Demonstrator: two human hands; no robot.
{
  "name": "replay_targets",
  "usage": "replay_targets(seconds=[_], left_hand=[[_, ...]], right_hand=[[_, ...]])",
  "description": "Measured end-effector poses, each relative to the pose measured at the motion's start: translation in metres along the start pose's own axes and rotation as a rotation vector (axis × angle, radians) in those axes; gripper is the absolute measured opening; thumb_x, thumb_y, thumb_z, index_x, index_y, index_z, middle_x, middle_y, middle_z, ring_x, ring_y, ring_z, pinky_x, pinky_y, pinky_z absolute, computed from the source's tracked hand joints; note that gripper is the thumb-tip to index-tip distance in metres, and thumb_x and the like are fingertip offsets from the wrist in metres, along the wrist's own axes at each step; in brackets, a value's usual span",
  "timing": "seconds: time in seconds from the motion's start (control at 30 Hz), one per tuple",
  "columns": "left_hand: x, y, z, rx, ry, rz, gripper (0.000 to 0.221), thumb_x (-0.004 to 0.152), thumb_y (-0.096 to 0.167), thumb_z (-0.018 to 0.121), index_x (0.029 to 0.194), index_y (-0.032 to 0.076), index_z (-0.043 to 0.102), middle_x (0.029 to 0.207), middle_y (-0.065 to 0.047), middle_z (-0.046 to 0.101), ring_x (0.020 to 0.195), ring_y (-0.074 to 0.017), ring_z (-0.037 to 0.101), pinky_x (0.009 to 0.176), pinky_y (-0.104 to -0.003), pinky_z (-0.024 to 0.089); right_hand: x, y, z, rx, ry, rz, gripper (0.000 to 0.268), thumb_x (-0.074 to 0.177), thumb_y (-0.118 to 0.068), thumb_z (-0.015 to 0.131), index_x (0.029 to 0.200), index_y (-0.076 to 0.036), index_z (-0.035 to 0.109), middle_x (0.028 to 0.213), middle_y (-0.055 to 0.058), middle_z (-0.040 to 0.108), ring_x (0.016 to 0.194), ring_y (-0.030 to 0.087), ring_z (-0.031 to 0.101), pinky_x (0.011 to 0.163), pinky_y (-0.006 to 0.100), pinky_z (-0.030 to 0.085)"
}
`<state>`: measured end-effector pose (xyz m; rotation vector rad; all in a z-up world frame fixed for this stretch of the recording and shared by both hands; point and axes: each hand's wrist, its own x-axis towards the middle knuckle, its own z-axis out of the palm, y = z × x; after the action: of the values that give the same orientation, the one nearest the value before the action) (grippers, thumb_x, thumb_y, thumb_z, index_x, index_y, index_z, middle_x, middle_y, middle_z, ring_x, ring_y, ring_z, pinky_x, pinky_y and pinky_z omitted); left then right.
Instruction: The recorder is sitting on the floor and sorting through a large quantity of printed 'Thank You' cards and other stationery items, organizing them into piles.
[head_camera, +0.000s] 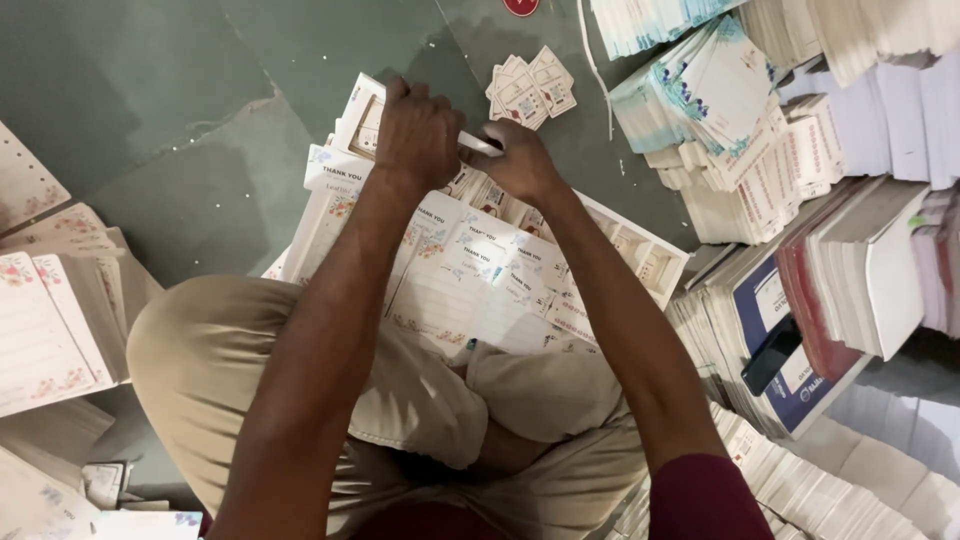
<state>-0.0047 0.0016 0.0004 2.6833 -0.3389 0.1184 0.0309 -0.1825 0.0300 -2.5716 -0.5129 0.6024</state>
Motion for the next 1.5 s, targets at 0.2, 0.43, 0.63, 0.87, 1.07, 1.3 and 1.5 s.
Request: replay_targets(seconds=[0.2, 0.43, 0.63, 0.87, 1.07, 1.3, 1.5], left_hand=[[0.001, 0.005, -0.016, -0.029, -0.015, -0.005, 0.024, 0.079, 0.035, 0.075, 0.084, 0.012, 0.080, 0.090, -0.010, 0.075, 0.108, -0.0304, 0.059, 0.100, -0.045, 0.034], [0.010, 0.008, -0.026, -0.094, -0.190, -0.085, 0.037, 0.085, 0.049, 0.070, 0.085, 0.013, 0.080, 0.089, -0.011, 0.076, 0.103, -0.0283, 0.063, 0.105, -0.046, 0.031], [0.017, 0.011, -0.039, -0.080, -0.299, -0.111, 0.051, 0.086, 0.057, 0.066, 0.084, 0.008, 0.080, 0.089, -0.015, 0.075, 0.103, -0.0275, 0.065, 0.104, -0.046, 0.031], [0.021, 0.008, -0.030, -0.170, -0.336, -0.194, 0.054, 0.095, 0.052, 0.054, 0.098, 0.003, 0.077, 0.098, -0.023, 0.074, 0.104, -0.0314, 0.068, 0.109, -0.049, 0.027], [0.015, 0.012, -0.025, -0.216, -0.025, -0.136, 0.051, 0.086, 0.050, 0.066, 0.100, 0.002, 0.074, 0.094, -0.020, 0.074, 0.098, -0.0334, 0.067, 0.099, -0.050, 0.032], [-0.007, 0.039, -0.024, 0.038, -0.279, -0.059, 0.028, 0.075, 0.019, 0.073, 0.103, 0.013, 0.075, 0.095, -0.008, 0.076, 0.096, -0.0253, 0.070, 0.092, -0.040, 0.049], [-0.001, 0.038, -0.007, 0.011, -0.349, -0.162, 0.019, 0.092, 0.026, 0.066, 0.102, 0.017, 0.079, 0.097, -0.007, 0.076, 0.108, -0.0256, 0.065, 0.084, -0.040, 0.052]], right_hand=[[0.008, 0.020, 0.008, 0.417, -0.175, 0.071, 0.025, 0.092, -0.019, 0.071, 0.107, 0.000, 0.069, 0.095, 0.004, 0.069, 0.089, 0.011, 0.059, 0.084, 0.031, 0.050], [0.005, 0.009, -0.007, 0.527, -0.280, 0.183, 0.034, 0.093, -0.019, 0.068, 0.120, 0.001, 0.066, 0.108, 0.006, 0.072, 0.102, 0.014, 0.062, 0.096, 0.032, 0.047], [0.016, 0.031, -0.003, 0.521, -0.310, 0.213, 0.035, 0.087, -0.016, 0.072, 0.116, 0.002, 0.068, 0.102, 0.004, 0.070, 0.098, 0.015, 0.060, 0.092, 0.033, 0.046], [0.025, 0.032, -0.006, 0.558, -0.466, 0.293, 0.030, 0.084, -0.018, 0.077, 0.105, 0.002, 0.072, 0.097, 0.004, 0.069, 0.098, 0.015, 0.059, 0.094, 0.031, 0.042], [0.030, 0.064, 0.013, 0.550, -0.340, 0.422, 0.049, 0.083, -0.020, 0.074, 0.127, -0.003, 0.061, 0.118, 0.006, 0.067, 0.112, 0.016, 0.058, 0.100, 0.032, 0.041], [0.038, 0.061, 0.020, 0.715, -0.344, 0.057, 0.042, 0.096, -0.017, 0.053, 0.133, -0.001, 0.062, 0.126, 0.011, 0.068, 0.117, 0.021, 0.061, 0.107, 0.038, 0.046], [0.034, 0.042, 0.011, 0.703, -0.285, 0.073, 0.039, 0.093, -0.006, 0.052, 0.131, -0.003, 0.058, 0.120, 0.007, 0.068, 0.112, 0.019, 0.065, 0.098, 0.037, 0.052]])
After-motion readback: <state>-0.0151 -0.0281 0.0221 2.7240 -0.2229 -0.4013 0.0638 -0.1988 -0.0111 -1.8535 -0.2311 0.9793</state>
